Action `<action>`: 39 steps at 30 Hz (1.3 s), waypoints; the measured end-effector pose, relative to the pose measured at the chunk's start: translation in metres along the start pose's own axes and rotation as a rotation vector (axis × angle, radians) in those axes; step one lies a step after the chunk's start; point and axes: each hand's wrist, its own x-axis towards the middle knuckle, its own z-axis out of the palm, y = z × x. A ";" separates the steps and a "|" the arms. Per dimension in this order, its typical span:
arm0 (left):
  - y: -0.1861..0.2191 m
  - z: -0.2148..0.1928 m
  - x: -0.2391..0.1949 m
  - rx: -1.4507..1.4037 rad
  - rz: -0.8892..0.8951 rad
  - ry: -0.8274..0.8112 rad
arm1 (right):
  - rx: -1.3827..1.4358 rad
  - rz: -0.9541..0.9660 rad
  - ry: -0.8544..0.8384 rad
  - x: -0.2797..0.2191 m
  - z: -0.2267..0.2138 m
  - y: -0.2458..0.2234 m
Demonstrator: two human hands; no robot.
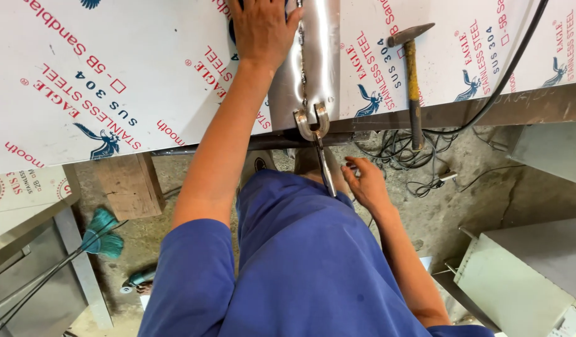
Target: The person wipes a stainless steel sheet with a blue cloth, then welds the sheet's seam using a welding torch, producing sparks and smoke. They repeatedly wipe the weld area, dip the cloth into a bucket on the floor, and hammer the sheet surface.
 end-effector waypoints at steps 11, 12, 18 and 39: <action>0.032 0.007 -0.051 0.197 -0.158 0.067 | -0.022 -0.240 0.756 0.117 -0.197 0.101; 0.037 0.007 -0.057 0.211 -0.176 0.075 | -0.014 -0.260 0.742 0.139 -0.212 0.117; 0.076 0.016 -0.077 0.263 -0.198 -0.013 | -0.170 -0.230 0.784 0.288 -0.281 0.213; 0.056 0.018 0.032 0.267 -0.313 0.007 | -0.360 0.066 0.791 0.408 -0.331 0.233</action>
